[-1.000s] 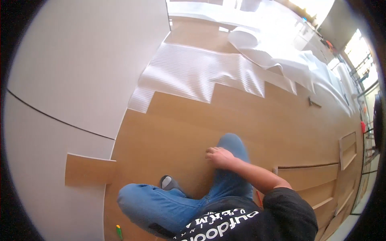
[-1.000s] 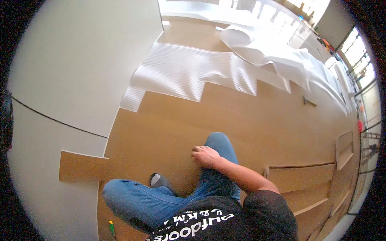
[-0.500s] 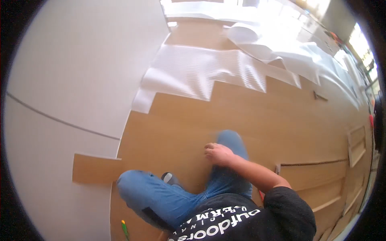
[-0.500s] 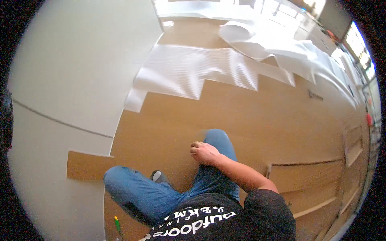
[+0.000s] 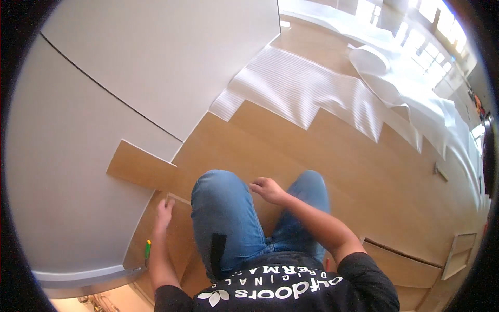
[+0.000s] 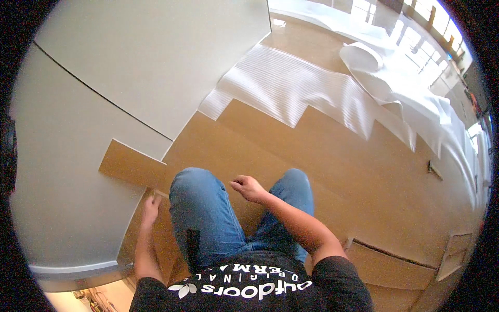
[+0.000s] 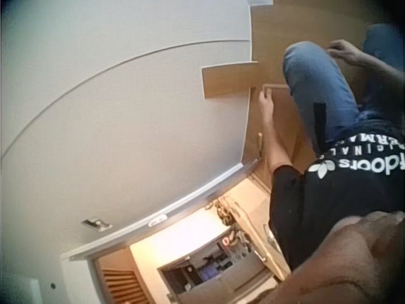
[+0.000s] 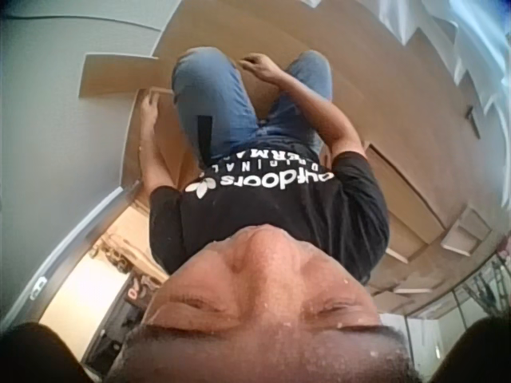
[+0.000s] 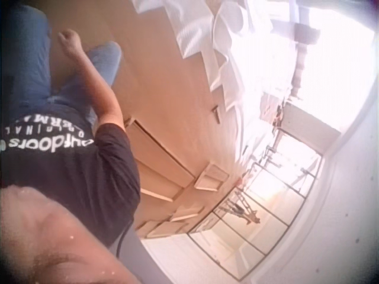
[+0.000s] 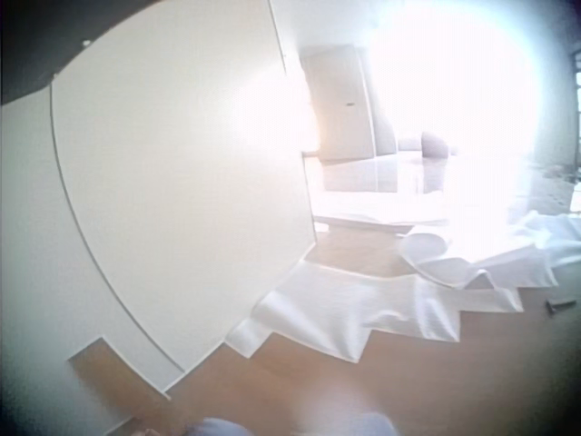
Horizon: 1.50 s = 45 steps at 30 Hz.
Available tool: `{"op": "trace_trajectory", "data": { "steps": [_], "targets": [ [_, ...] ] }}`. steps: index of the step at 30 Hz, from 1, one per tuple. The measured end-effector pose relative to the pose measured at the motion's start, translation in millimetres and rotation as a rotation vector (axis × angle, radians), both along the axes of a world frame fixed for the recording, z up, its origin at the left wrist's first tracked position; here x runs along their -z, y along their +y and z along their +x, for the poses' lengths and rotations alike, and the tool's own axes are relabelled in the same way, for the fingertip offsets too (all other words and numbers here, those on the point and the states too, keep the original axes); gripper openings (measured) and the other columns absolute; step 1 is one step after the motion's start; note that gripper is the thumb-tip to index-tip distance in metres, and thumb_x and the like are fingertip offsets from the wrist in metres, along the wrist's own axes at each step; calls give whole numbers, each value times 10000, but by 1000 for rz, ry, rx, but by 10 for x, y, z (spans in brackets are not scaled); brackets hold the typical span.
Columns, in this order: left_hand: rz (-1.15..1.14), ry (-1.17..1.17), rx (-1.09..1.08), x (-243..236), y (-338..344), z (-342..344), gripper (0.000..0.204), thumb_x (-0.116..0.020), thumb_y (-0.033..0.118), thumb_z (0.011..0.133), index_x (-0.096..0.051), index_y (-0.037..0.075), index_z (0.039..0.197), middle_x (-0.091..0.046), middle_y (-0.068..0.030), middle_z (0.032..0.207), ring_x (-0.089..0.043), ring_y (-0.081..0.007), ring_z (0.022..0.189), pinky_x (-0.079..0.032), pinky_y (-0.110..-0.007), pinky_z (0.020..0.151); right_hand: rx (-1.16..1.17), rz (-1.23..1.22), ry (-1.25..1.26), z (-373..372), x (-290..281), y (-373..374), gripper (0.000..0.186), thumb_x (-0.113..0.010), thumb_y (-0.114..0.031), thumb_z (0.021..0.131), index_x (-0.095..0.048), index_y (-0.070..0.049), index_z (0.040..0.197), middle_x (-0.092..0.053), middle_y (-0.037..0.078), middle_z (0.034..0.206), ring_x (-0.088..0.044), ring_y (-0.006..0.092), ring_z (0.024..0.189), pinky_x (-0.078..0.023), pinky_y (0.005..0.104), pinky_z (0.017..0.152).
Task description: The person installs laminate flooring by laying down underlayment, positioning floor planks, tapping them together with a hammer, and marking planks with a pencil and square for cutting.
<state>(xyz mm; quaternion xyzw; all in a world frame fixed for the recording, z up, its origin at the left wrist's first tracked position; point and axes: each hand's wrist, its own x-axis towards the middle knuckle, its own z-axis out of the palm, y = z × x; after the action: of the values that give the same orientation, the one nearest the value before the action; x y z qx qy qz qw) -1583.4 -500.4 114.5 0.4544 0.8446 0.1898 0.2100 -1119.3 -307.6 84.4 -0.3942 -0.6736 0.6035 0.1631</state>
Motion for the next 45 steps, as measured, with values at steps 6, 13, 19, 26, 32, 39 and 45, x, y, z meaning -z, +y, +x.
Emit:
{"op": "trace_trajectory", "data": {
  "steps": [6, 13, 19, 26, 32, 39, 45],
  "targets": [
    [202, -177, 214, -631, 1691, 1034, 446, -656, 396, 1014, -672, -27, 1151, -685, -169, 918, -607, -189, 838, -503, -378, 766, 171, -367, 400, -680, -108, 125, 531, -660, -469, 1007, -691, 26, 1198, -719, 95, 1085, -647, 195, 986, -534, 378, 886],
    [219, -193, 416, -29, 2224, 1309, 417, -637, 405, 1029, -691, -5, 1083, -700, -99, 910, -616, -184, 857, -510, -377, 773, 281, -193, 279, -247, -206, 573, 360, -658, -346, 1034, -701, 12, 1025, -621, -27, 811, -545, 95, 751, -482, 307, 674],
    [-226, -105, 239, 1025, 1029, 414, 542, -551, 498, 1052, -688, 0, 886, -635, -194, 756, -587, -211, 725, -478, -395, 691, 469, -212, 293, 281, -9, 1019, 333, -655, -317, 1038, -709, 11, 1030, -621, -32, 826, -543, 82, 781, -468, 284, 690],
    [-256, -102, 541, 1171, 2445, 1187, 645, -475, 572, 1065, -736, -7, 952, -696, -195, 774, -622, -173, 727, -509, -394, 690, 988, -594, 759, 984, 435, 1384, 367, -616, -262, 1059, -553, -51, 1353, -697, 98, 1197, -690, 222, 1019, -569, 371, 873],
    [-153, -262, 730, 831, 4309, 2189, 611, -559, 569, 1042, -764, -6, 1011, -728, -87, 794, -652, -131, 780, -533, -343, 715, 1226, -293, 818, 1551, 156, 1905, 388, -624, -280, 1064, -560, -46, 1367, -667, 50, 1269, -632, 197, 1126, -521, 358, 949],
    [-173, -544, 877, -862, 5157, 3823, 255, -755, 247, 901, -737, -8, 889, -661, -20, 715, -576, -110, 684, -493, -325, 642, 1589, -19, 783, 2041, -468, 1920, 483, -634, -336, 1055, -534, -53, 1434, -598, 62, 1402, -578, 231, 1215, -472, 438, 1069],
    [222, -790, 880, -1630, 5893, 4560, 325, -749, 312, 961, -728, 10, 841, -660, -8, 707, -569, -77, 677, -466, -288, 588, 1162, 292, 793, 2263, -903, 2196, 563, -585, -333, 1073, -423, -49, 1532, -514, 86, 1524, -462, 259, 1410, -341, 459, 1201]
  ]
}}
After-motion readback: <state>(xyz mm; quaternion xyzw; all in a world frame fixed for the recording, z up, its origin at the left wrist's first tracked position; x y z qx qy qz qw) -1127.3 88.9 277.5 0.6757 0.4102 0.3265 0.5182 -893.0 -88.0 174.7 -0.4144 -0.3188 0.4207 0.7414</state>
